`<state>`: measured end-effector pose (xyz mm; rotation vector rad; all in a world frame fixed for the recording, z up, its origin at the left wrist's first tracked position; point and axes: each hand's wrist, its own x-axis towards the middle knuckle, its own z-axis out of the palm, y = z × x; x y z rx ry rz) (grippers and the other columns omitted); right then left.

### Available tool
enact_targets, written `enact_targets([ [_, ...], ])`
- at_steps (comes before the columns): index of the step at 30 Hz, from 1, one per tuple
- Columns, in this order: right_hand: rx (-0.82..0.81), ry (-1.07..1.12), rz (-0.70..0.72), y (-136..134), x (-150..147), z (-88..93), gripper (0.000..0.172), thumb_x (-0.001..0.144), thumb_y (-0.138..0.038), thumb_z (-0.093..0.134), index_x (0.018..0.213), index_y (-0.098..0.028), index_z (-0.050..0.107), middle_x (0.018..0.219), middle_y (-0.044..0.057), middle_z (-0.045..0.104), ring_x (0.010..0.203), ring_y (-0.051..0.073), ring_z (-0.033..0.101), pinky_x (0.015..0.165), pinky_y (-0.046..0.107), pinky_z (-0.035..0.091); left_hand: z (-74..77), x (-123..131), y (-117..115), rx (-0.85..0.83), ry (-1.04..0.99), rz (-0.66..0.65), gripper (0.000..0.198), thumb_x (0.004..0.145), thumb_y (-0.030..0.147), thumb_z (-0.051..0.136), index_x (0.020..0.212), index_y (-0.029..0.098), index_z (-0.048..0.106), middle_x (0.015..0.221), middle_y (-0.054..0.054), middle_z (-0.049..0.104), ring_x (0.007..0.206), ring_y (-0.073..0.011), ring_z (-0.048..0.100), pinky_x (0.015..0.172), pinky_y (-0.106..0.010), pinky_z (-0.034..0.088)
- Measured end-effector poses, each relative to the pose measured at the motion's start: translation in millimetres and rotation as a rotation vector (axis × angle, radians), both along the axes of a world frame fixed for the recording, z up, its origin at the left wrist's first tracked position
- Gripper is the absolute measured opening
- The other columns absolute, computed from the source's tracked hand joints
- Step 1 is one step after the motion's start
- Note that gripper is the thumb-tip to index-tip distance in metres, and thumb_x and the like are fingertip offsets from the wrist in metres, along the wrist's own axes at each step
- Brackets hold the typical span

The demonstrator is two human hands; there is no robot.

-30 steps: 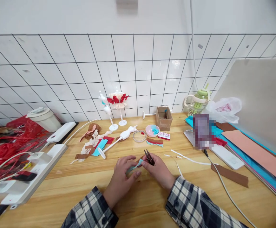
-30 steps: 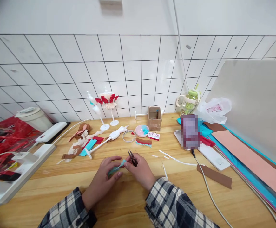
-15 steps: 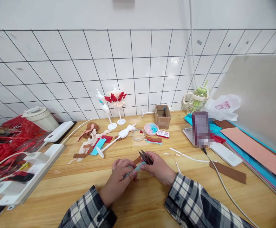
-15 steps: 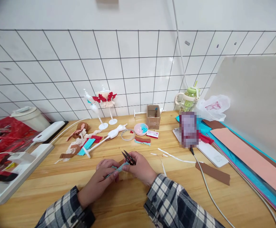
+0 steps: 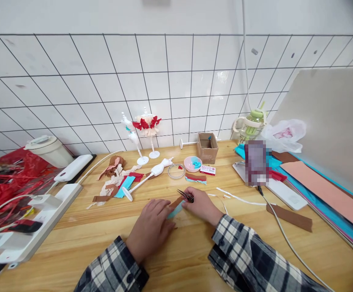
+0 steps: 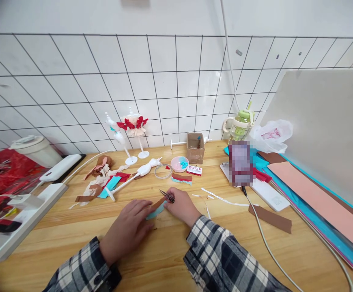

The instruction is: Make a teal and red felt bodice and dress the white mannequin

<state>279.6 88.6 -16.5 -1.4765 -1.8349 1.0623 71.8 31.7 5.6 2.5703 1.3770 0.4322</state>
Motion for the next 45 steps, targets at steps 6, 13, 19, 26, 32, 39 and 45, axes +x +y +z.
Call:
enact_targets([
  [6,0.045,-0.092,-0.104,1.6,8.3,0.4,0.013,0.069,-0.018,0.062,0.081,-0.019,0.058,0.073,-0.003,0.061,0.067,0.013,0.054,0.063,0.024,0.038,-3.8,-1.4,-1.5,-0.087,0.101,-0.078,0.041,0.089,0.036,0.052,0.129,0.028,0.05,0.135,-0.008,0.054,0.126,-0.0304,0.045,0.11,-0.065,0.012],
  [13,0.063,-0.187,-0.128,1.3,8.3,-1.9,0.012,0.069,-0.017,0.062,0.08,-0.019,0.057,0.073,-0.002,0.062,0.068,0.014,0.053,0.062,0.023,0.036,-4.3,-4.0,0.3,-0.067,0.116,-0.095,0.038,0.09,0.038,0.051,0.127,0.029,0.053,0.135,-0.008,0.055,0.127,-0.031,0.044,0.108,-0.069,0.006],
  [19,0.041,-0.213,-0.171,0.9,9.5,-3.4,0.014,0.073,-0.017,0.061,0.086,-0.02,0.058,0.073,-0.001,0.063,0.067,0.014,0.055,0.063,0.023,0.036,-4.6,-3.1,-0.9,-0.064,0.142,-0.083,0.037,0.09,0.037,0.05,0.127,0.031,0.053,0.136,-0.006,0.053,0.128,-0.0306,0.042,0.108,-0.069,0.007],
  [26,0.108,-0.274,-0.159,1.9,10.8,-8.3,0.014,0.075,-0.015,0.059,0.089,-0.02,0.059,0.08,0.001,0.066,0.072,0.015,0.057,0.064,0.023,0.035,-1.7,-1.2,-0.5,-0.094,0.15,-0.072,0.037,0.091,0.037,0.05,0.127,0.031,0.054,0.137,-0.007,0.054,0.128,-0.0314,0.042,0.107,-0.071,0.009],
  [32,0.157,-0.294,-0.137,-9.7,6.3,-0.9,0.017,0.078,-0.034,0.063,0.088,-0.02,0.059,0.08,0.001,0.066,0.074,0.016,0.057,0.066,0.025,0.036,-2.5,-2.7,0.2,-0.081,0.117,-0.086,0.038,0.09,0.036,0.052,0.127,0.03,0.055,0.136,-0.008,0.054,0.127,-0.0312,0.044,0.108,-0.069,0.01],
  [39,0.126,-0.405,0.043,-21.1,0.4,4.1,0.008,0.079,-0.028,0.061,0.083,-0.022,0.064,0.081,0.001,0.067,0.076,0.017,0.058,0.065,0.026,0.034,-7.3,-5.4,1.5,-0.11,0.08,-0.084,0.047,0.09,0.036,0.052,0.136,0.031,0.045,0.138,-0.008,0.053,0.128,-0.0306,0.043,0.109,-0.066,0.012],
  [45,0.234,-0.288,-0.034,-21.4,8.8,24.9,0.009,0.079,-0.021,0.052,0.074,-0.02,0.06,0.072,0.001,0.063,0.068,0.015,0.056,0.061,0.024,0.035,-8.5,-13.2,3.0,-0.029,-0.037,0.03,0.055,0.086,0.035,0.056,0.138,0.03,0.042,0.135,-0.008,0.054,0.121,-0.0284,0.049,0.105,-0.051,0.035],
])
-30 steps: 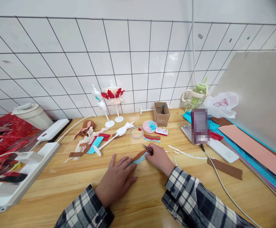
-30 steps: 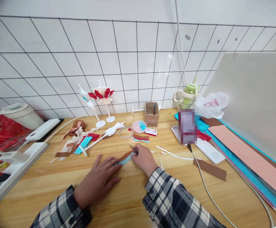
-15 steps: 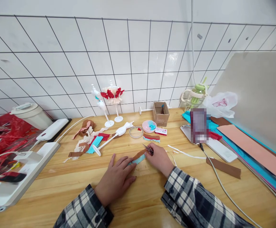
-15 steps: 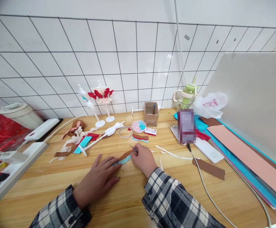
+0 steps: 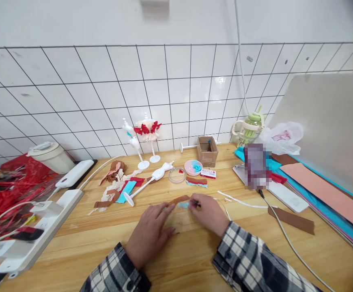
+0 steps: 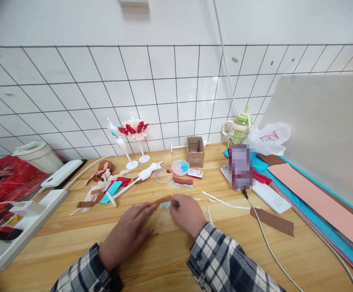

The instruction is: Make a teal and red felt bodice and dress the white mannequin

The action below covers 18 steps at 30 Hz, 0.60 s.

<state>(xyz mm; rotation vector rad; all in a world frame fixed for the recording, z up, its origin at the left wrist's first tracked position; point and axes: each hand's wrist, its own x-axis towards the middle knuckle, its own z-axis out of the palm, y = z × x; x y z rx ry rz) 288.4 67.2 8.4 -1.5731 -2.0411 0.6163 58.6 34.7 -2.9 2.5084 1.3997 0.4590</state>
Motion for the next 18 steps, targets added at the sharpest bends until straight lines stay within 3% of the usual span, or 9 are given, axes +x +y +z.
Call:
enact_targets([
  [4,0.229,0.14,-0.283,20.7,24.1,42.5,0.01,0.078,-0.028,0.052,0.073,-0.02,0.055,0.061,-0.003,0.056,0.056,0.013,0.049,0.054,0.023,0.033,-5.5,-8.5,4.7,0.032,-0.06,0.217,0.045,0.084,0.041,0.056,0.125,0.023,0.054,0.117,-0.011,0.062,0.108,-0.0289,0.057,0.094,-0.046,0.046],
  [7,0.423,0.056,-0.482,52.4,45.4,73.0,0.01,0.077,-0.029,0.055,0.074,-0.019,0.056,0.064,-0.001,0.059,0.057,0.014,0.051,0.055,0.024,0.032,-9.8,-11.6,8.8,0.036,-0.062,0.271,0.039,0.084,0.04,0.056,0.117,0.02,0.057,0.11,-0.011,0.063,0.104,-0.0295,0.058,0.091,-0.048,0.047],
  [9,0.465,-0.039,-0.564,77.5,56.1,85.0,0.012,0.08,-0.03,0.053,0.08,-0.019,0.059,0.069,0.002,0.064,0.063,0.017,0.055,0.058,0.026,0.032,-11.4,-12.6,10.9,0.041,-0.09,0.255,0.035,0.084,0.036,0.055,0.116,0.02,0.057,0.109,-0.01,0.064,0.103,-0.0285,0.058,0.091,-0.047,0.047],
  [12,0.403,-0.201,-0.657,111.6,64.7,87.7,0.022,0.086,-0.031,0.048,0.092,-0.018,0.064,0.08,0.009,0.069,0.075,0.022,0.061,0.065,0.029,0.036,-10.9,-13.9,12.5,0.013,-0.145,0.175,0.027,0.085,0.027,0.053,0.111,0.022,0.06,0.11,-0.008,0.065,0.104,-0.0261,0.059,0.093,-0.044,0.047],
  [18,0.214,-0.316,-0.519,138.1,67.6,60.3,0.033,0.089,-0.025,0.046,0.115,-0.02,0.066,0.104,0.015,0.07,0.094,0.027,0.063,0.076,0.034,0.04,-5.4,-14.1,12.9,-0.032,-0.306,0.103,0.027,0.092,0.02,0.04,0.105,0.024,0.063,0.111,-0.005,0.066,0.103,-0.0203,0.061,0.095,-0.039,0.049],
])
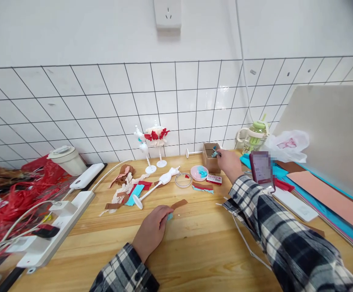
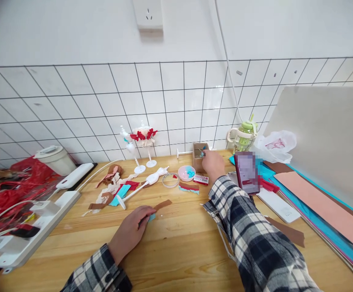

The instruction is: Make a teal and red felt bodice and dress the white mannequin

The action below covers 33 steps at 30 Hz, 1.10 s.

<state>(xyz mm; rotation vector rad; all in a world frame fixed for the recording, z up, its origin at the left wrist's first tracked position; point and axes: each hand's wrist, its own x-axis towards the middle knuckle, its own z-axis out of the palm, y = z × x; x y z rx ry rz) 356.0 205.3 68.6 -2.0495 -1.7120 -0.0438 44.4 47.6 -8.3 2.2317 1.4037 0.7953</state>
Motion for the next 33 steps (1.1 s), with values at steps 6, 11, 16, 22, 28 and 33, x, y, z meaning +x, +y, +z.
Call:
enact_targets([
  [6,-0.014,0.042,0.025,-1.8,6.2,-12.6,0.05,0.085,-0.019,0.048,0.135,-0.019,0.051,0.116,0.014,0.067,0.102,0.026,0.062,0.081,0.034,0.043,-6.8,-1.4,8.3,-0.056,-0.326,0.193,0.022,0.087,0.034,0.052,0.1,0.022,0.065,0.116,-0.007,0.065,0.105,-0.0223,0.063,0.094,-0.041,0.052],
  [11,0.206,0.268,0.094,-37.7,-24.4,-5.6,0.047,0.09,-0.025,0.042,0.136,-0.015,0.049,0.109,0.013,0.068,0.095,0.023,0.062,0.08,0.031,0.044,-5.9,-1.2,12.3,-0.271,-0.73,0.326,0.04,0.074,0.048,0.067,0.1,0.018,0.062,0.104,-0.01,0.072,0.102,-0.0258,0.067,0.092,-0.041,0.053],
  [16,-0.173,0.57,0.54,-119.6,-96.8,-39.1,0.034,0.083,-0.042,0.055,0.105,-0.022,0.071,0.062,0.0,0.061,0.056,0.015,0.051,0.055,0.025,0.038,2.4,3.1,8.7,-0.389,-0.804,0.329,0.045,0.072,0.048,0.071,0.102,0.017,0.063,0.101,-0.01,0.074,0.103,-0.027,0.067,0.091,-0.041,0.052],
  [22,-0.327,0.775,0.602,-155.9,-127.4,-72.0,0.041,0.076,-0.047,0.064,0.106,-0.02,0.07,0.059,-0.004,0.049,0.055,0.012,0.042,0.052,0.023,0.031,4.8,12.9,1.8,-0.492,-0.801,0.209,0.045,0.073,0.047,0.069,0.106,0.017,0.06,0.107,-0.011,0.073,0.106,-0.0281,0.066,0.092,-0.043,0.052],
  [28,-0.329,0.678,0.627,-153.0,-126.7,-73.3,0.018,0.077,-0.036,0.064,0.084,-0.02,0.07,0.057,-0.005,0.048,0.054,0.01,0.042,0.051,0.022,0.028,2.2,25.0,-3.9,-0.567,-0.833,0.142,0.039,0.075,0.043,0.069,0.105,0.02,0.059,0.107,-0.009,0.073,0.103,-0.0262,0.067,0.092,-0.042,0.052],
  [33,-0.369,0.699,0.666,-147.3,-115.0,-80.5,0.012,0.076,-0.03,0.063,0.078,-0.019,0.067,0.057,-0.005,0.049,0.055,0.01,0.044,0.052,0.021,0.03,-3.1,22.9,-3.1,-0.509,-0.756,0.153,0.036,0.078,0.043,0.066,0.104,0.018,0.06,0.113,-0.01,0.069,0.108,-0.0258,0.064,0.094,-0.042,0.051],
])
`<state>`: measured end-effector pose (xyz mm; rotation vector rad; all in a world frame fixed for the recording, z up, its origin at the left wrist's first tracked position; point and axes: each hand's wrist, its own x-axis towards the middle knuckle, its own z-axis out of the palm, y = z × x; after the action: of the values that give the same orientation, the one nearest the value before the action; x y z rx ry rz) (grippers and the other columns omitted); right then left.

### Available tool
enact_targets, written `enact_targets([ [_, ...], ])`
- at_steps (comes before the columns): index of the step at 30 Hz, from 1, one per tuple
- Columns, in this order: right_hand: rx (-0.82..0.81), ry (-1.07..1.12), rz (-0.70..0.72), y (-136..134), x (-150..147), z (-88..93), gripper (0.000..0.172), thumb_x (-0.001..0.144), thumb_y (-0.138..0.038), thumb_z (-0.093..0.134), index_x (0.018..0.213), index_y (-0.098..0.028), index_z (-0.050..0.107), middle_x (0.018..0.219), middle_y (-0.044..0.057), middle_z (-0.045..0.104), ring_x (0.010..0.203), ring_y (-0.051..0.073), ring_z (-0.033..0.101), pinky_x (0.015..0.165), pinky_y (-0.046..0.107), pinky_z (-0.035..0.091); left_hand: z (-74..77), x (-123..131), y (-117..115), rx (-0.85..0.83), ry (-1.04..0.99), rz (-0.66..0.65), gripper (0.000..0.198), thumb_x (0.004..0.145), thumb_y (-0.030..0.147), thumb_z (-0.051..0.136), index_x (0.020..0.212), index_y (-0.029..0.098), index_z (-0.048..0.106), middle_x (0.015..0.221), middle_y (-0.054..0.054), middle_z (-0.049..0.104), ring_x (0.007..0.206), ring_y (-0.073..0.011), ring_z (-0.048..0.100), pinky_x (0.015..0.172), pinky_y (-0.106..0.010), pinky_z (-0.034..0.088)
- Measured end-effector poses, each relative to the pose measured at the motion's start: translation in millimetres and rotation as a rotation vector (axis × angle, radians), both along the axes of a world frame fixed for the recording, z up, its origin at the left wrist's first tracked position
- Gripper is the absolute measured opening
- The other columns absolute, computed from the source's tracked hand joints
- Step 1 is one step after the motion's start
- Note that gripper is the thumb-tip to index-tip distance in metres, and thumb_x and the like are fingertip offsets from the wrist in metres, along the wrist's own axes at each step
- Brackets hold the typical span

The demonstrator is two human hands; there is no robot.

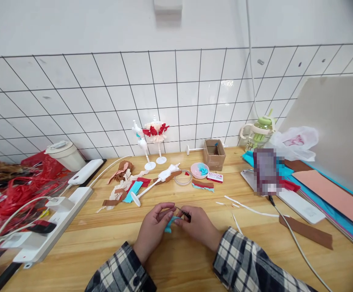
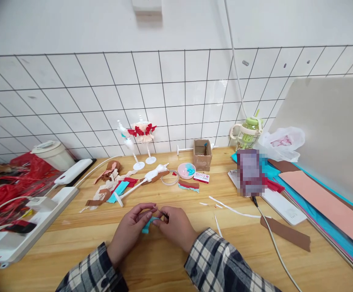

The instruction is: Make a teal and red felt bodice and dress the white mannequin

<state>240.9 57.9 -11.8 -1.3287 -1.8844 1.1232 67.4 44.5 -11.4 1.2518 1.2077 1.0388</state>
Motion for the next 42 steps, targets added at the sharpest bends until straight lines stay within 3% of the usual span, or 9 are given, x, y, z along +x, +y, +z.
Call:
enact_targets([
  [3,-0.036,0.056,-0.035,4.1,6.4,1.0,0.012,0.076,-0.029,0.062,0.078,-0.018,0.066,0.056,-0.005,0.047,0.055,0.011,0.043,0.052,0.021,0.031,-1.7,-3.8,2.0,0.022,0.01,-0.025,0.037,0.079,0.044,0.064,0.105,0.018,0.06,0.115,-0.011,0.068,0.112,-0.0262,0.061,0.097,-0.043,0.048],
  [7,-0.026,0.11,-0.025,5.3,8.9,3.9,0.012,0.076,-0.028,0.061,0.075,-0.017,0.065,0.058,-0.004,0.049,0.057,0.011,0.043,0.053,0.021,0.032,-0.9,-4.2,2.0,0.052,-0.005,-0.203,0.049,0.076,0.048,0.066,0.115,0.019,0.057,0.119,-0.012,0.065,0.112,-0.0265,0.06,0.095,-0.042,0.047],
  [11,-0.002,0.18,-0.025,6.6,12.8,2.6,0.014,0.078,-0.03,0.058,0.075,-0.017,0.062,0.063,-0.003,0.053,0.06,0.012,0.045,0.057,0.022,0.036,1.8,-2.4,-0.9,0.065,0.241,-0.301,0.037,0.082,0.047,0.059,0.105,0.019,0.065,0.097,-0.007,0.07,0.09,-0.0221,0.062,0.085,-0.035,0.048],
  [18,0.02,0.234,-0.021,3.0,17.1,9.1,0.018,0.078,-0.035,0.054,0.072,-0.018,0.056,0.062,-0.003,0.048,0.062,0.012,0.044,0.058,0.023,0.035,7.6,-1.6,-4.4,0.013,0.119,-0.26,0.035,0.083,0.05,0.052,0.082,0.018,0.065,0.065,0.001,0.054,0.059,-0.0132,0.047,0.058,-0.024,0.04],
  [22,0.055,0.231,0.023,-0.4,16.0,13.3,0.017,0.079,-0.034,0.053,0.073,-0.019,0.055,0.062,-0.003,0.048,0.062,0.012,0.043,0.057,0.022,0.034,7.2,1.0,-5.5,-0.026,0.211,-0.204,0.043,0.081,0.058,0.051,0.067,0.018,0.057,0.05,0.006,0.04,0.047,-0.0108,0.035,0.047,-0.022,0.03],
  [30,0.138,0.298,-0.143,9.1,28.2,8.7,0.021,0.082,-0.038,0.051,0.073,-0.019,0.051,0.062,-0.004,0.042,0.061,0.012,0.039,0.057,0.024,0.032,11.6,-2.2,-4.4,0.014,0.117,-0.205,0.026,0.081,0.043,0.057,0.078,0.018,0.06,0.066,0.001,0.056,0.065,-0.0147,0.051,0.065,-0.025,0.04],
  [34,0.146,0.336,-0.16,11.3,30.3,5.9,0.021,0.082,-0.038,0.052,0.075,-0.019,0.052,0.064,-0.004,0.043,0.061,0.012,0.039,0.058,0.024,0.032,10.3,-4.1,-4.7,-0.009,0.016,-0.237,0.01,0.073,0.025,0.056,0.078,0.017,0.06,0.077,-0.002,0.063,0.073,-0.0161,0.054,0.071,-0.027,0.041],
  [36,0.139,0.364,-0.166,12.7,30.2,3.0,0.021,0.082,-0.038,0.052,0.075,-0.019,0.052,0.064,-0.004,0.042,0.061,0.012,0.039,0.058,0.024,0.032,7.7,-5.5,-4.2,-0.032,-0.048,-0.238,0.006,0.067,0.021,0.054,0.072,0.018,0.057,0.069,0.0,0.06,0.068,-0.0154,0.052,0.069,-0.027,0.041],
  [42,0.138,0.42,-0.207,18.4,30.3,-6.0,0.019,0.081,-0.036,0.053,0.075,-0.018,0.052,0.065,-0.004,0.044,0.062,0.012,0.039,0.059,0.024,0.031,4.5,-6.1,-2.9,-0.071,-0.069,-0.195,0.027,0.077,0.042,0.057,0.064,0.018,0.052,0.049,0.006,0.043,0.052,-0.0114,0.041,0.06,-0.025,0.039],
])
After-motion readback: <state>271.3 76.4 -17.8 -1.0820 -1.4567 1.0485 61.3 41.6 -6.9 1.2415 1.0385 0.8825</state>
